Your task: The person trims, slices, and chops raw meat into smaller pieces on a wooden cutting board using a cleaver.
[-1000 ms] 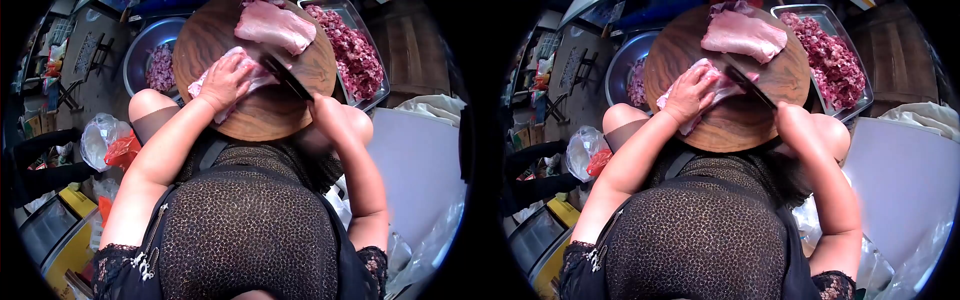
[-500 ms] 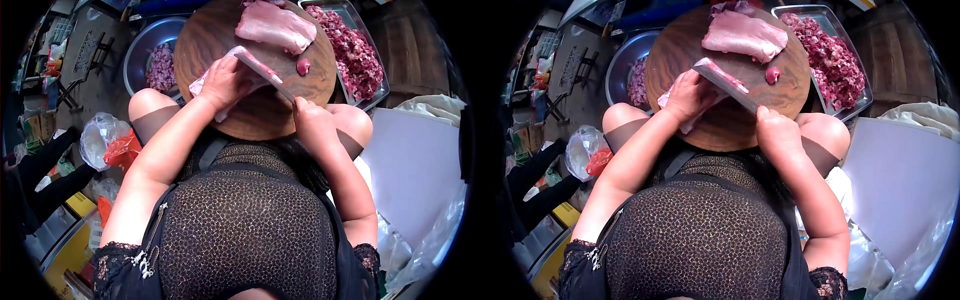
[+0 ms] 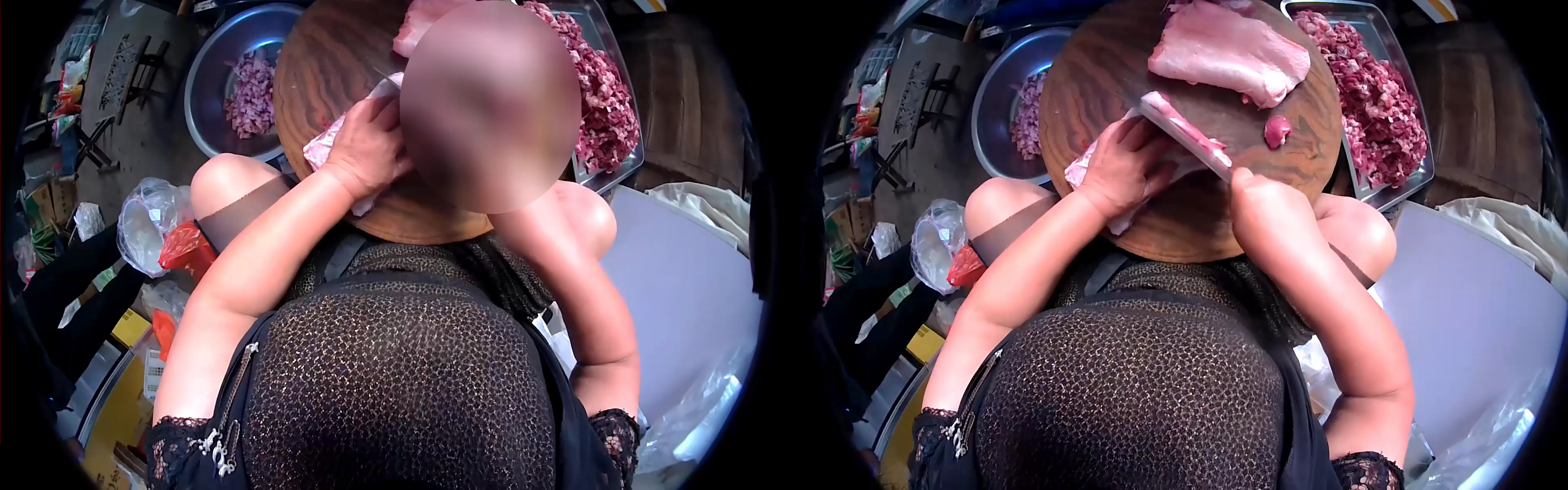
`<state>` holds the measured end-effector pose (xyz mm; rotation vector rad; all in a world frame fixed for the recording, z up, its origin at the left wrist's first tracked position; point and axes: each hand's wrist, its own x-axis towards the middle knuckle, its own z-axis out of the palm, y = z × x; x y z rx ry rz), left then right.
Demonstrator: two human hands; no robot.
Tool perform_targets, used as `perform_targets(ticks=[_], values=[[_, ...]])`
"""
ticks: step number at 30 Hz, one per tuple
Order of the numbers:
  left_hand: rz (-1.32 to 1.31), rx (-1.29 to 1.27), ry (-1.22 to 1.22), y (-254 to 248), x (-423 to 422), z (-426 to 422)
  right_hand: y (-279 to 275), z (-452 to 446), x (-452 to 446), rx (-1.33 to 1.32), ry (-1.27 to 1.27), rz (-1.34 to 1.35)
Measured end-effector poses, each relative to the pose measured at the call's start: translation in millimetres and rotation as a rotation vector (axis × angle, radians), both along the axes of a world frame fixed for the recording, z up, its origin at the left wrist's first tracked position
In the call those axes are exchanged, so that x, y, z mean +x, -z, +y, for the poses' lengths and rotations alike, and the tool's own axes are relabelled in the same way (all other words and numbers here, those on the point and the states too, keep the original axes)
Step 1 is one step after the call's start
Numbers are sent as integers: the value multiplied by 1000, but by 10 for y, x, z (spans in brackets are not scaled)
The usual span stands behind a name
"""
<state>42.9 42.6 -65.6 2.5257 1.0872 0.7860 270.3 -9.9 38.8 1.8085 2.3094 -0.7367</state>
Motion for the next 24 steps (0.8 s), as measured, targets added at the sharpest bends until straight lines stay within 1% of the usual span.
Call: perform_targets(ticks=[1,3,5,7,8,9,10,11,13,14,17,19,20,22,24], values=[[5,-22,1,37,-12,2,32,100,-80,-22,1,5],[-74,-52,2,20,-7,21,69,381,-256,83,-100,11],[-69,-35,-16,45,4,-4,206,681,-485,55,-167,-18],[-92,-32,-40,116,7,19,355,934,-737,185,-196,23],[-74,-41,8,101,-40,17,418,1098,-767,159,-288,-42],[-65,-32,3,87,-63,9,457,1219,-799,129,-373,-107],[-35,5,13,71,-68,-20,295,1323,-735,-98,-225,-98],[-8,50,23,49,-66,-43,509,1337,-558,136,-51,182],[-29,104,-9,46,-56,-25,378,1179,-427,344,34,181],[-23,94,-6,50,-56,-38,401,1092,-353,410,74,217],[-13,75,-18,17,-47,-128,175,566,-114,370,81,253],[65,-22,-17,-73,-50,-135,70,199,76,226,119,153],[13,-13,10,-81,-58,-121,109,21,196,225,131,168],[-6,34,8,-23,-50,-98,105,-238,331,224,146,183],[-20,70,6,20,-48,-108,66,-390,377,169,149,69]])
